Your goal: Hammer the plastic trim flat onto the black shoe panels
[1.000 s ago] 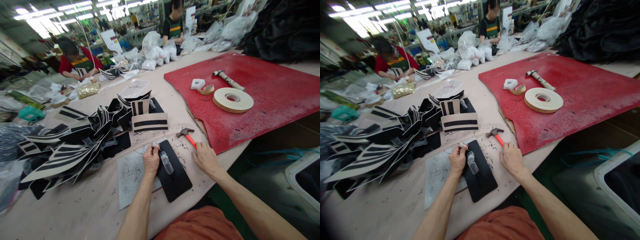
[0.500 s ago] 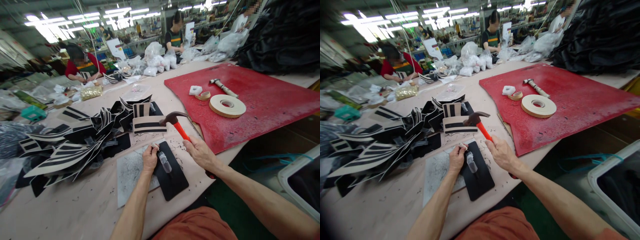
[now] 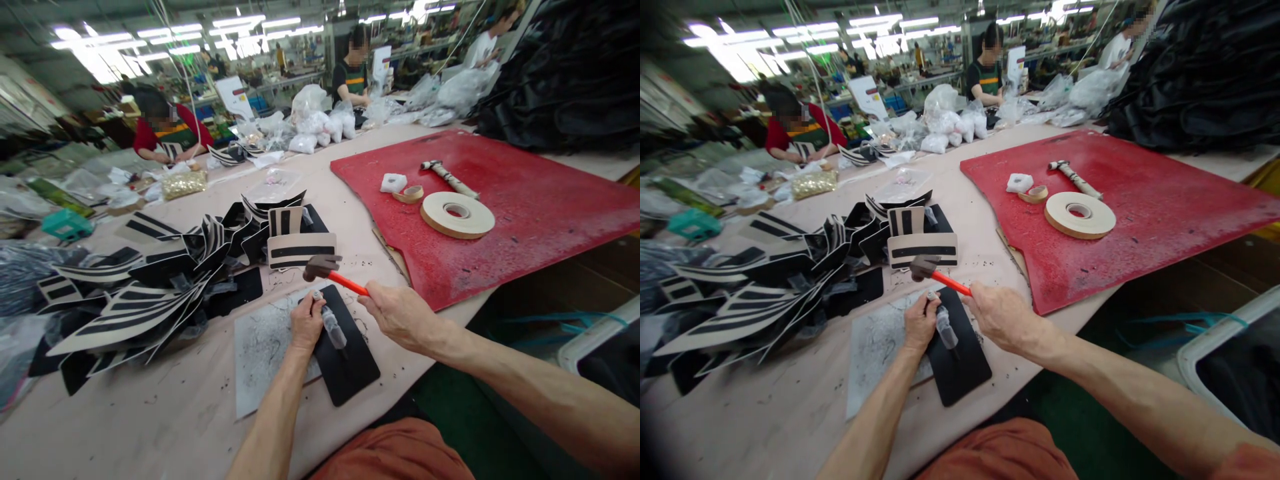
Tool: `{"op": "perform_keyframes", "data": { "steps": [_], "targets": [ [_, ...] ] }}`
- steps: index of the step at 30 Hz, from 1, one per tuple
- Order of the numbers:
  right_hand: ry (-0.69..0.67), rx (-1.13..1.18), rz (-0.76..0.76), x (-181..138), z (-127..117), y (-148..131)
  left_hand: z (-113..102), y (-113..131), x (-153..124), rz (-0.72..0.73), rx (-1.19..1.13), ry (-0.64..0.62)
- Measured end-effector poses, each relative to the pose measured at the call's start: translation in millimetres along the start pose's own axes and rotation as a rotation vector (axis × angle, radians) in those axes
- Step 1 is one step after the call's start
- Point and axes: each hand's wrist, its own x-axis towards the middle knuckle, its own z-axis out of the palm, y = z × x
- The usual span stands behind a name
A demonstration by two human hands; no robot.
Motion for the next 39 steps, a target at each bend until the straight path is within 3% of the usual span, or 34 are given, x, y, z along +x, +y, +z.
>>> {"op": "perform_keyframes", "data": {
  "steps": [4,6,8,10,11,15,16,19,21,26,32,35,37,39],
  "targets": [
    [-0.064,-0.066,-0.082,6,-11,4,-1,1,1,-0.012,0.032,-0.003],
    [0.071,-0.024,-0.074,10,-28,0,-1,1,1,-0.007,0.021,-0.017],
    [0.295,0.054,0.000,12,-39,-5,0,0,1,0.003,0.012,-0.022],
    [0.423,0.104,0.062,11,-36,-8,0,0,1,0.017,0.010,-0.015],
    [0.388,0.100,0.062,10,-30,-7,0,0,1,0.023,0.013,-0.014],
    [-0.055,0.003,-0.045,9,-7,4,-1,-1,1,0.019,0.057,-0.027],
    [-0.063,-0.007,-0.048,10,-6,5,-1,-1,1,0.022,0.066,-0.034],
    [0.189,0.013,0.022,13,-16,2,0,-2,0,0.059,0.084,-0.040],
    [0.257,0.017,0.052,13,-19,-1,1,-2,0,0.082,0.101,-0.032],
    [-0.137,-0.090,-0.036,5,1,15,1,-3,-1,0.084,0.103,-0.041],
    [-0.165,0.104,0.247,5,45,56,2,-3,0,0.101,0.077,-0.016],
    [-0.137,-0.012,0.337,4,70,57,1,-2,0,0.089,0.058,-0.021],
    [0.013,-0.105,0.224,4,80,44,0,-2,0,0.081,0.043,-0.020],
    [0.114,-0.066,-0.064,5,83,21,-1,-1,-1,0.061,0.026,-0.020]
  ]
}}
